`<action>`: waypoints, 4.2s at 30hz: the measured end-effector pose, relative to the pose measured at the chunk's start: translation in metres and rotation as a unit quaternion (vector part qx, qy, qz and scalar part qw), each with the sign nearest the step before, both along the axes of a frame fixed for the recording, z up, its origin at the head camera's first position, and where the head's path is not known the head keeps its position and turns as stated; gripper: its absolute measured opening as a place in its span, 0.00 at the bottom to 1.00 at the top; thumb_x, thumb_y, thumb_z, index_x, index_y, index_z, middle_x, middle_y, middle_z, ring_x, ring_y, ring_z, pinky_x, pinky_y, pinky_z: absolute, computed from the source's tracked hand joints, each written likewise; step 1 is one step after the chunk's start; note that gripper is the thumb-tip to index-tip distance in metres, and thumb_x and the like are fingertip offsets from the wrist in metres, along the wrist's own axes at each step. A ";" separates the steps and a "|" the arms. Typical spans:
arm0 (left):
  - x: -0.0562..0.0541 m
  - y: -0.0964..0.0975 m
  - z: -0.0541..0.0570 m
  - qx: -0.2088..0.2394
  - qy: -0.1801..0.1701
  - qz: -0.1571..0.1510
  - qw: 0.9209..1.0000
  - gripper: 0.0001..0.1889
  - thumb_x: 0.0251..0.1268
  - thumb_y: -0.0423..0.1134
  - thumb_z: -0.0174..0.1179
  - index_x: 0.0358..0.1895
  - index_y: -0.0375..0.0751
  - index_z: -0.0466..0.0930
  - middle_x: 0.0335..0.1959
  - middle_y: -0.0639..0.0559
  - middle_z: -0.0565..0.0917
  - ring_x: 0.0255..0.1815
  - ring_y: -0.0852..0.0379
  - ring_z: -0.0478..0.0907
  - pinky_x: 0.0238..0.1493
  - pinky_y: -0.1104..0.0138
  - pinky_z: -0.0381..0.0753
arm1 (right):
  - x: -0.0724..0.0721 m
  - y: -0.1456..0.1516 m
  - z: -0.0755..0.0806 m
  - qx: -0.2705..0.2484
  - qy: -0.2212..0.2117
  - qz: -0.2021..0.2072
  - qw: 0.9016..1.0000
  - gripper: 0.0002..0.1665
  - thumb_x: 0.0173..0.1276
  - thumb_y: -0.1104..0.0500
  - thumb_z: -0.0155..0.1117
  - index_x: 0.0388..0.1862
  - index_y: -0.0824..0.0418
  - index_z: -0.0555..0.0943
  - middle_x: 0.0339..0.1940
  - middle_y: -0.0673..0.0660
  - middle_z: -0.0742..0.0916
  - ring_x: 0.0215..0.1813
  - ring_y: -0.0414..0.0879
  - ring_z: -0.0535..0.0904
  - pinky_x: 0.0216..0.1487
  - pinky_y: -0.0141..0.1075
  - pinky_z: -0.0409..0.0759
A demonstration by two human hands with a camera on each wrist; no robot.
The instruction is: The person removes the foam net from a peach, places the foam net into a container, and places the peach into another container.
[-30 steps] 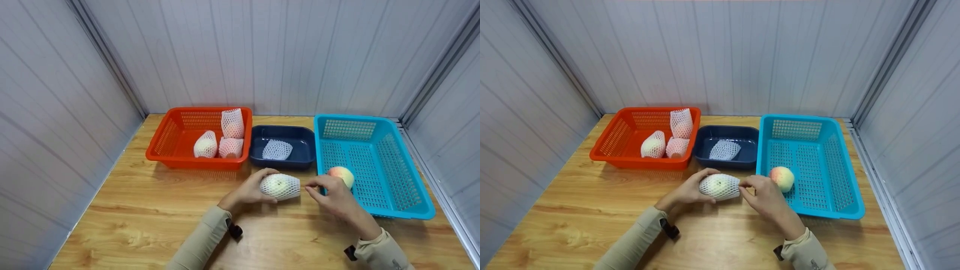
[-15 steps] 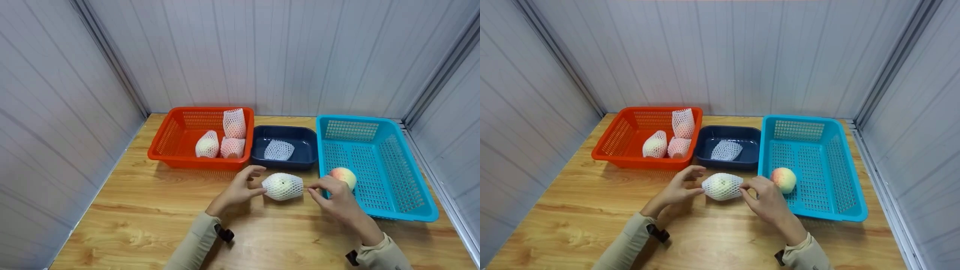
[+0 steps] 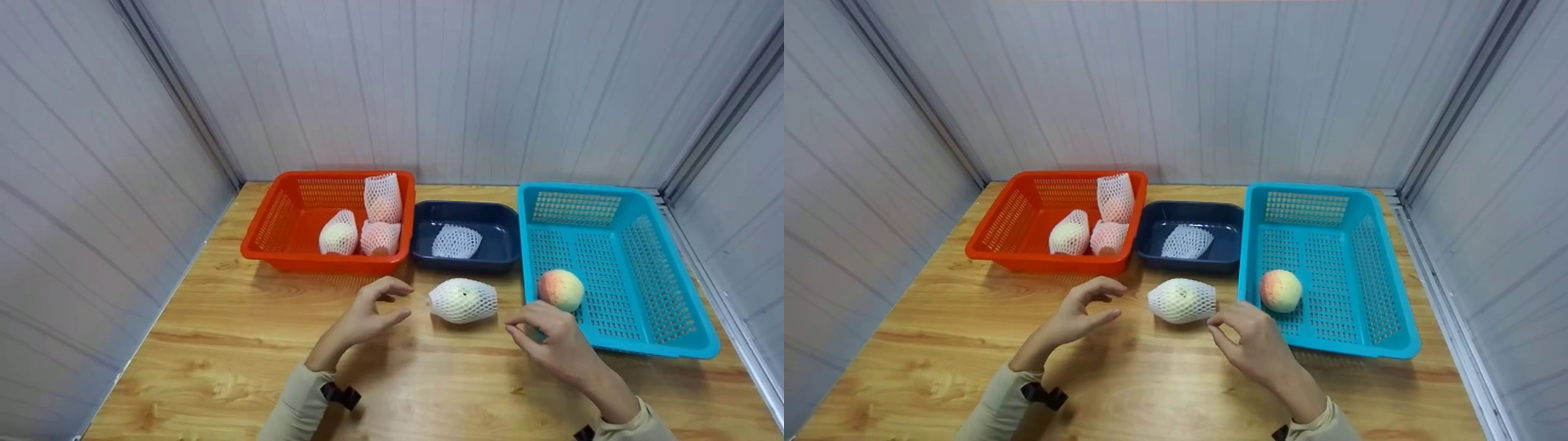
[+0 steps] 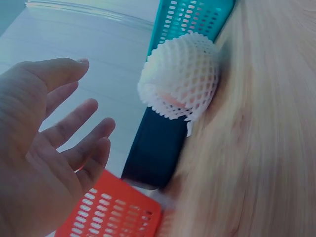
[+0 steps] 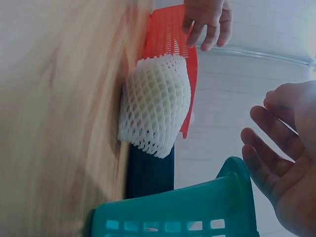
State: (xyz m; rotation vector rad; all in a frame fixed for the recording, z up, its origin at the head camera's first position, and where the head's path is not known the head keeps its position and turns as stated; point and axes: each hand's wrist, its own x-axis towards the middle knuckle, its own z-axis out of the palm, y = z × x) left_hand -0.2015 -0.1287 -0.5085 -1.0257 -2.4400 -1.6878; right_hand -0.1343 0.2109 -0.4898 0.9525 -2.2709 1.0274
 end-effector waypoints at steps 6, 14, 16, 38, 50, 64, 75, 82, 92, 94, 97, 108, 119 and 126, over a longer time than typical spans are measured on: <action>0.007 -0.005 0.025 0.021 -0.018 0.004 1.000 0.18 0.58 0.24 0.65 0.52 0.26 0.76 0.49 0.34 0.79 0.51 0.39 0.77 0.49 0.48 0.76 | 0.009 -0.003 0.003 0.009 0.007 0.006 1.000 0.18 0.51 0.71 0.75 0.35 0.50 0.85 0.35 0.42 0.85 0.38 0.39 0.80 0.42 0.26 0.75; -0.009 0.005 -0.004 0.099 -0.128 0.023 0.986 0.23 0.58 0.22 0.63 0.58 0.25 0.71 0.54 0.32 0.76 0.57 0.32 0.71 0.58 0.38 0.66 | 0.007 -0.007 0.002 0.009 -0.007 0.004 1.000 0.18 0.52 0.70 0.75 0.38 0.50 0.85 0.37 0.44 0.86 0.40 0.39 0.80 0.44 0.27 0.75; -0.014 0.012 -0.018 0.113 -0.154 0.023 0.981 0.25 0.58 0.22 0.64 0.60 0.26 0.70 0.55 0.29 0.74 0.58 0.28 0.68 0.59 0.38 0.65 | 0.006 -0.008 0.000 0.007 -0.004 0.004 1.000 0.19 0.51 0.71 0.75 0.38 0.51 0.85 0.37 0.45 0.86 0.40 0.41 0.80 0.44 0.27 0.75; -0.018 0.089 -0.047 -0.018 -0.128 0.103 0.986 0.39 0.49 0.46 0.75 0.66 0.39 0.69 0.58 0.47 0.74 0.56 0.52 0.71 0.58 0.59 0.70 | 0.000 -0.017 -0.011 0.025 -0.038 0.015 0.999 0.16 0.55 0.69 0.74 0.37 0.49 0.84 0.37 0.44 0.86 0.41 0.42 0.80 0.46 0.29 0.76; -0.023 0.103 -0.044 -0.078 -0.097 0.092 0.988 0.34 0.41 0.44 0.79 0.55 0.55 0.73 0.48 0.60 0.78 0.46 0.59 0.77 0.48 0.65 0.76 | -0.002 -0.019 -0.012 0.027 -0.030 0.029 0.999 0.15 0.54 0.70 0.73 0.37 0.52 0.84 0.37 0.46 0.86 0.42 0.43 0.81 0.47 0.26 0.74; -0.025 0.085 -0.045 0.020 -0.140 0.043 0.989 0.33 0.41 0.34 0.78 0.55 0.46 0.74 0.50 0.54 0.78 0.49 0.55 0.75 0.52 0.62 0.74 | 0.003 -0.040 -0.031 -0.029 -0.008 -0.053 0.998 0.15 0.53 0.72 0.72 0.38 0.58 0.84 0.41 0.52 0.85 0.47 0.44 0.80 0.50 0.33 0.76; -0.020 0.059 -0.039 0.080 -0.189 -0.013 0.979 0.34 0.42 0.31 0.77 0.57 0.47 0.74 0.53 0.51 0.78 0.51 0.52 0.74 0.54 0.59 0.73 | 0.004 -0.045 -0.035 -0.089 0.001 -0.081 0.993 0.14 0.53 0.73 0.71 0.40 0.64 0.83 0.45 0.55 0.85 0.48 0.46 0.80 0.48 0.29 0.76; -0.022 0.050 -0.032 0.100 -0.179 -0.059 0.977 0.33 0.47 0.33 0.75 0.60 0.45 0.73 0.55 0.49 0.77 0.53 0.49 0.73 0.56 0.57 0.71 | 0.008 -0.045 -0.009 -0.140 -0.029 -0.061 0.988 0.19 0.51 0.80 0.69 0.38 0.61 0.84 0.40 0.51 0.85 0.40 0.46 0.82 0.43 0.30 0.80; -0.009 0.053 -0.013 0.116 -0.155 -0.102 0.976 0.34 0.48 0.39 0.75 0.62 0.47 0.73 0.56 0.49 0.76 0.54 0.49 0.72 0.55 0.57 0.73 | 0.023 -0.050 0.040 -0.198 -0.101 -0.027 0.975 0.15 0.49 0.84 0.67 0.33 0.70 0.84 0.32 0.62 0.87 0.36 0.48 0.85 0.38 0.32 0.82; -0.007 0.054 -0.010 0.120 -0.156 -0.114 0.974 0.34 0.48 0.40 0.75 0.62 0.46 0.72 0.56 0.48 0.77 0.53 0.49 0.72 0.53 0.58 0.73 | 0.023 -0.051 0.042 -0.200 -0.105 -0.022 0.974 0.15 0.49 0.84 0.67 0.33 0.70 0.84 0.32 0.62 0.87 0.36 0.47 0.85 0.37 0.34 0.83; -0.006 0.057 -0.007 0.127 -0.158 -0.129 0.971 0.34 0.49 0.39 0.74 0.63 0.46 0.72 0.55 0.48 0.77 0.52 0.50 0.73 0.51 0.60 0.74 | 0.024 -0.051 0.044 -0.204 -0.117 -0.018 0.972 0.15 0.47 0.85 0.67 0.31 0.70 0.84 0.32 0.62 0.87 0.37 0.46 0.84 0.38 0.36 0.83; -0.008 0.070 -0.005 0.158 -0.169 -0.163 0.959 0.34 0.50 0.35 0.74 0.64 0.44 0.71 0.56 0.46 0.77 0.51 0.50 0.73 0.50 0.63 0.74 | 0.010 -0.045 0.025 -0.162 -0.115 -0.005 0.980 0.28 0.38 0.85 0.70 0.42 0.72 0.82 0.47 0.62 0.83 0.46 0.48 0.82 0.43 0.38 0.82; -0.009 0.076 -0.005 0.153 -0.170 -0.154 0.961 0.35 0.48 0.36 0.75 0.63 0.46 0.72 0.57 0.48 0.77 0.54 0.52 0.72 0.54 0.62 0.72 | -0.003 -0.048 0.013 -0.052 -0.133 -0.080 0.986 0.33 0.40 0.68 0.83 0.50 0.61 0.82 0.51 0.53 0.82 0.49 0.44 0.77 0.45 0.41 0.82; -0.011 0.075 -0.006 0.148 -0.165 -0.146 0.964 0.37 0.45 0.34 0.77 0.64 0.47 0.73 0.59 0.49 0.77 0.56 0.53 0.71 0.57 0.61 0.70 | -0.007 -0.057 0.012 -0.039 -0.139 -0.099 0.985 0.36 0.39 0.62 0.85 0.50 0.63 0.81 0.48 0.54 0.82 0.46 0.45 0.77 0.42 0.42 0.81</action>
